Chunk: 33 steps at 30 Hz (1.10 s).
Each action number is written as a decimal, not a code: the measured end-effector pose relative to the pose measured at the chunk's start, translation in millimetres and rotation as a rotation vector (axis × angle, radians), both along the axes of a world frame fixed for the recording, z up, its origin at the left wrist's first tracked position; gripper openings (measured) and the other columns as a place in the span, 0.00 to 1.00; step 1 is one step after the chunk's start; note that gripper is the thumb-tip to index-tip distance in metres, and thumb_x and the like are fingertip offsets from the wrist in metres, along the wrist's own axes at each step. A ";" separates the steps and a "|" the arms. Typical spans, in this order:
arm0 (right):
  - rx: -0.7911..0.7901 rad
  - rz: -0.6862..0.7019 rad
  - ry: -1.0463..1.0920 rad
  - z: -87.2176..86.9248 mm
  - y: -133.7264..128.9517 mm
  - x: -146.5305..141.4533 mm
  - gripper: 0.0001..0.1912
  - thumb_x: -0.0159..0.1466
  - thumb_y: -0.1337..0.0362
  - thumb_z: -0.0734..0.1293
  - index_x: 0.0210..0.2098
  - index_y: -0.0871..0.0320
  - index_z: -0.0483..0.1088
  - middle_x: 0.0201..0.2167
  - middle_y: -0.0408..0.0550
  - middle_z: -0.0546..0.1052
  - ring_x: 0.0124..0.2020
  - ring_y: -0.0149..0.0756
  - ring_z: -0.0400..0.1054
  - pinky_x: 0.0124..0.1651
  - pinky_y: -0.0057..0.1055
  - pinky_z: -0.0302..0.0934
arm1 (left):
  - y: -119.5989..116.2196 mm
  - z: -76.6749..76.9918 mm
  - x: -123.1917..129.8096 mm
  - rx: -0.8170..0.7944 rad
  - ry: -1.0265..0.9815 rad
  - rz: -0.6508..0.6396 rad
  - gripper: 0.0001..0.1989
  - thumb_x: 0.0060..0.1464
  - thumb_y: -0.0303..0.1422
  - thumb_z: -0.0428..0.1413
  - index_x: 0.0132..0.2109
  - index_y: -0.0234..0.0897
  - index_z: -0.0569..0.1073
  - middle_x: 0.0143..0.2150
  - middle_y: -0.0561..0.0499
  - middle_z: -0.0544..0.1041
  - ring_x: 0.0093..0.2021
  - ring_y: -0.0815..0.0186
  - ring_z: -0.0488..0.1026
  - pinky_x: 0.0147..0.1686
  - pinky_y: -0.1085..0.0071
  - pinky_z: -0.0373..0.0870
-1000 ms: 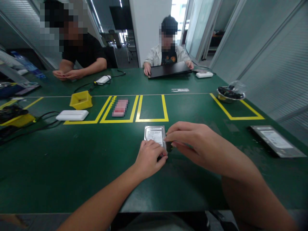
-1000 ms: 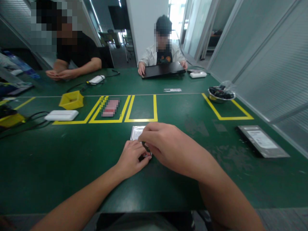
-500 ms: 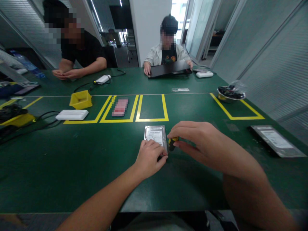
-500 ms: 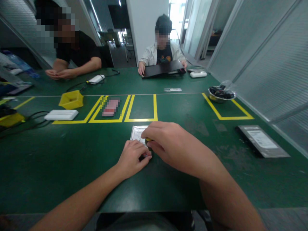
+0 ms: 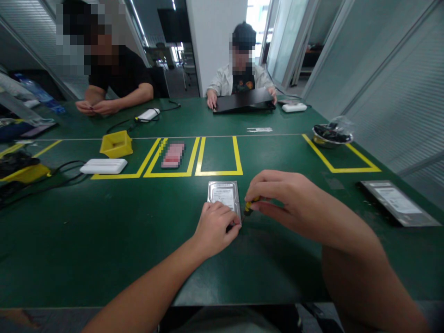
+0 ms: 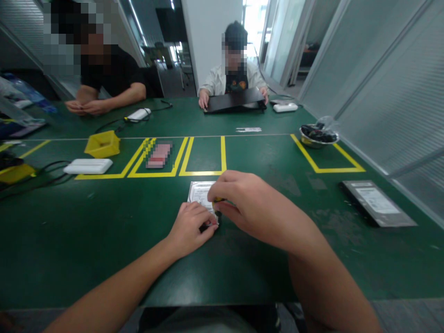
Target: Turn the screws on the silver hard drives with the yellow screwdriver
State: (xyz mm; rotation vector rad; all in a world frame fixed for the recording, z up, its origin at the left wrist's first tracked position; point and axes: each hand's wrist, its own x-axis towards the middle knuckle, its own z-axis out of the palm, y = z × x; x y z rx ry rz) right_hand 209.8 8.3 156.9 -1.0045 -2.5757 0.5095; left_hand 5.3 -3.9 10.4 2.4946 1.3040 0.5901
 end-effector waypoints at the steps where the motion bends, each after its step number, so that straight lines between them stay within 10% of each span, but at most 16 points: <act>1: 0.005 -0.008 -0.006 -0.3 0.0 -0.6 0.07 0.66 0.71 0.63 0.37 0.58 0.74 0.38 0.46 0.74 0.37 0.32 0.68 0.40 0.29 0.60 | 0.0 -0.1 0.1 -0.001 0.002 0.001 0.04 0.57 0.35 0.57 0.35 0.41 0.75 0.34 0.52 0.78 0.41 0.60 0.68 0.42 0.60 0.54; 33: 0.092 -0.048 0.071 -12.3 6.8 -5.6 0.04 0.63 0.69 0.68 0.39 0.60 0.72 0.36 0.45 0.75 0.37 0.32 0.68 0.41 0.28 0.59 | 1.1 -0.4 1.7 -0.034 -0.037 -0.006 0.02 0.55 0.33 0.59 0.35 0.41 0.75 0.33 0.54 0.77 0.41 0.60 0.68 0.43 0.61 0.54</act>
